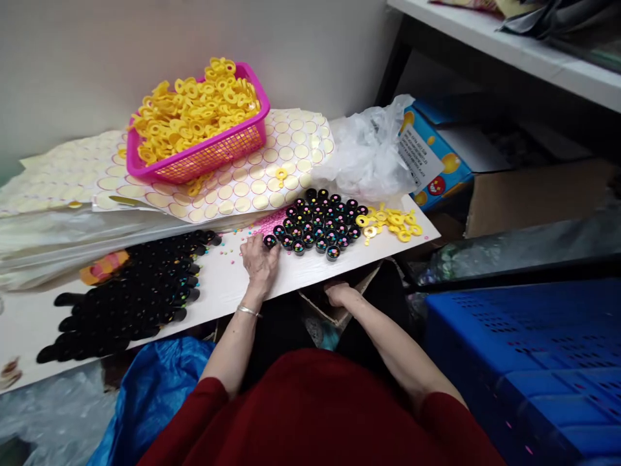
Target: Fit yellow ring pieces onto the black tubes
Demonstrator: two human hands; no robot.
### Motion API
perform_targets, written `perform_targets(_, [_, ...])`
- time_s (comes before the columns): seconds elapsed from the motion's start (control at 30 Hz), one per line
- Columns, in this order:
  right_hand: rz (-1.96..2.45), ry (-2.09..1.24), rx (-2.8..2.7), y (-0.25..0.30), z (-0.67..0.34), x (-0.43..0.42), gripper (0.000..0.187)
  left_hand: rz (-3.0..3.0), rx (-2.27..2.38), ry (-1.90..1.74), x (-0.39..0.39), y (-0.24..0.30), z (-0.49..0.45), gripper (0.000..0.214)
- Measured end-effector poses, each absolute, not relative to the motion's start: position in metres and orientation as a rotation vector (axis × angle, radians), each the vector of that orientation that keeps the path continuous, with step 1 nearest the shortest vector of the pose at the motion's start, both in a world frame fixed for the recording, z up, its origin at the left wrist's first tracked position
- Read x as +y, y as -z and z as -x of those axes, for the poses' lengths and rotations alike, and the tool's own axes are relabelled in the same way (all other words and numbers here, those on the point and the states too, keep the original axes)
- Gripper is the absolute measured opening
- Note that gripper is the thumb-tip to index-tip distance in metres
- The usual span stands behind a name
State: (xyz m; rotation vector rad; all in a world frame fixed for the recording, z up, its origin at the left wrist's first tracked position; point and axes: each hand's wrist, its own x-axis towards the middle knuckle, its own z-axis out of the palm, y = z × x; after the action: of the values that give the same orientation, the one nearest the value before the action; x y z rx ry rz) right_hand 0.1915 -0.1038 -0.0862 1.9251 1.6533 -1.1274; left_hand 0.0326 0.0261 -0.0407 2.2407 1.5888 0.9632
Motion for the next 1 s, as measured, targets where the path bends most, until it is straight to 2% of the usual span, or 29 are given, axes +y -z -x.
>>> perform_targets(0.1, [-1.962, 1.185, 1.675, 0.068, -0.207, -0.119, 0.031, -2.245, 1.521, -0.963, 0.026, 0.038, -0.034, 0.021])
perform_targets(0.2, [-2.035, 1.253, 1.788, 0.040, -0.236, -0.141, 0.023, -2.168, 1.459, -1.104, 0.008, 0.038, -0.031, 0.019])
perform_targets(0.27, [-2.319, 1.310, 1.898, 0.024, -0.257, -0.150, 0.017, -2.088, 1.387, -1.143, -0.007, 0.040, -0.031, 0.019])
perform_targets(0.3, [-2.603, 1.187, 1.920, 0.018, -0.267, -0.150, 0.019, -2.050, 1.338, -1.131, -0.015, 0.041, -0.032, 0.021])
perform_targets(0.37, [-3.130, 0.582, 1.785, 0.013, -0.282, -0.144, 0.021, -1.990, 1.240, -1.076, -0.029, 0.043, -0.037, 0.024])
perform_targets(0.43, [-3.325, 0.083, 1.594, 0.016, -0.291, -0.131, 0.024, -1.948, 1.189, -1.033, -0.038, 0.045, -0.044, 0.025])
perform_targets(0.5, [-3.331, -0.089, 1.509, 0.023, -0.294, -0.118, 0.030, -1.944, 1.165, -0.992, -0.042, 0.047, -0.049, 0.024])
perform_targets(0.73, [-3.237, -0.067, 1.478, 0.037, -0.292, -0.109, 0.020, -1.982, 1.090, -0.921, -0.042, 0.052, -0.054, 0.027])
perform_targets(1.0, [-3.280, -0.039, 1.417, 0.029, -0.283, -0.106, 0.022, -1.982, 1.070, -0.984, -0.043, 0.055, -0.058, 0.029])
